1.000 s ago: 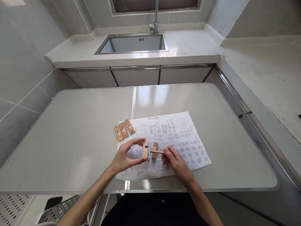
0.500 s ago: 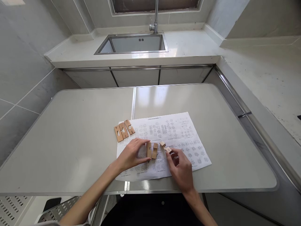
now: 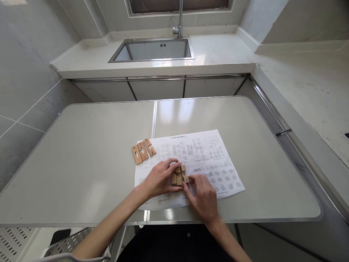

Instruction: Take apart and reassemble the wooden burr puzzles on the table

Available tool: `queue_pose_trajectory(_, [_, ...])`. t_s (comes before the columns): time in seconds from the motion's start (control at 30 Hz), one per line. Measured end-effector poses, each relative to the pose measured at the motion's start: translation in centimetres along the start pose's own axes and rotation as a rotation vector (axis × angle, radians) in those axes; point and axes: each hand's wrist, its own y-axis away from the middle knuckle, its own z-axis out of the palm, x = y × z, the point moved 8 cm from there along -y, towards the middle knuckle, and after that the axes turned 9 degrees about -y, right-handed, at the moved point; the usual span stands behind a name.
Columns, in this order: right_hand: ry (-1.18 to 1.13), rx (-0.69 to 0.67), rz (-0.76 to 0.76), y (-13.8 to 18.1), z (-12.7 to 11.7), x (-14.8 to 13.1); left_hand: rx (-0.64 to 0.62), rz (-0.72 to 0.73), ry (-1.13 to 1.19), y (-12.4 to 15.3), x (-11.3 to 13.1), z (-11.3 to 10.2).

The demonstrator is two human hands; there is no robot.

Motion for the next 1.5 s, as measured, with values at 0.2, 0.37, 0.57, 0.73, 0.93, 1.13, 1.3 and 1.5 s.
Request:
queue_pose_trajectory(0.2, [-0.035,-0.057,-0.014,-0.1,-0.1,-0.3,0.002,-0.037,-0.039,-0.6,0.2,0.0])
queue_pose_trajectory(0.37, [-0.085,-0.068,0.003,0.0,-0.2,0.0,0.015,-0.061,-0.019,-0.7,0.0,0.3])
queue_pose_trajectory(0.57, [-0.144,-0.047,0.031,0.1,-0.3,0.3,0.078,-0.145,0.078,1.5,-1.8,-0.7])
queue_pose_trajectory(0.73, [-0.161,-0.052,0.044,0.1,-0.3,0.5,0.158,-0.331,0.067,6.5,-4.9,-3.0])
queue_pose_trajectory(0.93, [-0.168,-0.061,0.052,0.2,-0.3,0.5,0.202,-0.449,-0.004,10.5,-7.0,-4.4])
queue_pose_trajectory(1.13, [-0.164,-0.057,0.05,0.2,-0.3,0.4,0.194,-0.442,-0.029,10.7,-8.1,-4.4])
queue_pose_trajectory(1.3, [-0.162,-0.064,0.057,0.3,-0.2,0.4,0.159,-0.427,-0.013,10.3,-8.8,-4.5])
queue_pose_trajectory(1.5, [-0.174,-0.069,0.062,0.3,-0.2,0.5,0.118,-0.427,-0.024,9.7,-9.6,-4.3])
